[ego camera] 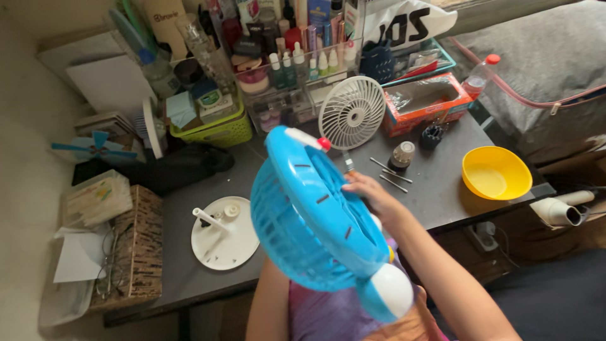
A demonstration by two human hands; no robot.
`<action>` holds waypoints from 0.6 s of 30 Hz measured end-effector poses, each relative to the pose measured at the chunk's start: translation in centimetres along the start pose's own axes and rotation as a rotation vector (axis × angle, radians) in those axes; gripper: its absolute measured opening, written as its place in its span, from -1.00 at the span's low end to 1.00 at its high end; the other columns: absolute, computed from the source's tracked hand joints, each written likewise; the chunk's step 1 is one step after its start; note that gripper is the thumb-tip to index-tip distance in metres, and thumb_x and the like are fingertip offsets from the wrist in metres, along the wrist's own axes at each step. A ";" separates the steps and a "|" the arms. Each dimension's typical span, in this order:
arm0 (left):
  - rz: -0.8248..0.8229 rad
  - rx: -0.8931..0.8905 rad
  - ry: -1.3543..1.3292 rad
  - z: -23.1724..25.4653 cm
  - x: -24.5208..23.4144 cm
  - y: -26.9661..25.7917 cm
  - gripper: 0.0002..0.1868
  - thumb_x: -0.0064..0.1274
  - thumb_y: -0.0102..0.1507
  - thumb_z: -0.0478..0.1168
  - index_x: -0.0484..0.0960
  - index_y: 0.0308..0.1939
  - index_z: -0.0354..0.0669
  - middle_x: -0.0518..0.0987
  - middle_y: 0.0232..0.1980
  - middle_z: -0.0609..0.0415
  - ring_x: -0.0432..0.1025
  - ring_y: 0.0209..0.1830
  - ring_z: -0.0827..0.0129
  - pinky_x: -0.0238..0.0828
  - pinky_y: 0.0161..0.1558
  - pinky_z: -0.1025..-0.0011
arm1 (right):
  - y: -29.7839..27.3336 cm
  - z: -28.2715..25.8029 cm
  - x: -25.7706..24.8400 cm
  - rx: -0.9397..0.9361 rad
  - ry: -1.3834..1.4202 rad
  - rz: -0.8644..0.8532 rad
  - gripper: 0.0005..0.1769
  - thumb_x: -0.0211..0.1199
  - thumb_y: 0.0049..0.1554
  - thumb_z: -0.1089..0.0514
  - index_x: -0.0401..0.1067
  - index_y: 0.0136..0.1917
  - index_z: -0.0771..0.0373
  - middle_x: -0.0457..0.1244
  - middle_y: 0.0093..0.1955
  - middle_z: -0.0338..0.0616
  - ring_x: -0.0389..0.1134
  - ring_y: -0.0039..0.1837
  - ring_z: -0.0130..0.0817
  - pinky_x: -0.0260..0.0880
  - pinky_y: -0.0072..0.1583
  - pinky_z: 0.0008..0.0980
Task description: The person disassembles a small blue Doraemon-themed desk fan. They remove the front grille, unscrew the central hub, and detach the fan blades using a screwdriver and their hands. The removed parts are placed on the table.
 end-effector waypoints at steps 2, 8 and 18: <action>-0.011 0.008 -0.016 0.3 0.8 -0.5 -0.43 -0.19 0.45 0.08 0.38 0.42 -0.18 0.49 0.34 -0.06 0.39 0.28 0.22 0.34 0.28 0.22 | -0.1 1.1 1.0 0.052 0.060 -0.013 -0.40 0.29 0.04 0.16 0.31 0.32 0.40 0.36 0.16 -0.10 0.43 0.12 -0.43 0.45 0.16 -0.44; -0.066 0.073 -0.032 3.0 3.2 -3.1 -0.43 -0.17 0.45 0.08 0.40 0.40 -0.20 0.50 0.33 -0.04 0.40 0.27 0.23 0.36 0.26 0.24 | 0.2 3.0 4.4 0.121 -0.006 -0.160 -0.45 0.30 0.07 0.18 0.30 0.33 0.21 0.26 0.05 -0.41 0.31 0.12 -0.65 0.37 0.16 -0.56; -0.070 0.220 -0.061 3.9 6.6 -8.2 -0.44 -0.12 0.45 0.08 0.44 0.38 -0.23 0.52 0.30 -0.03 0.41 0.25 0.26 0.39 0.24 0.27 | -3.0 4.6 5.6 0.242 0.064 -0.048 -0.73 0.25 0.24 -0.01 0.39 0.10 0.18 0.29 0.01 -0.26 0.35 0.08 -0.48 0.44 0.10 -0.37</action>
Point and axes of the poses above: each hand's wrist, its own y-axis towards the middle knuckle, its own x-axis out of the palm, z = x × y, the point moved 8 cm from there along y, towards the middle knuckle
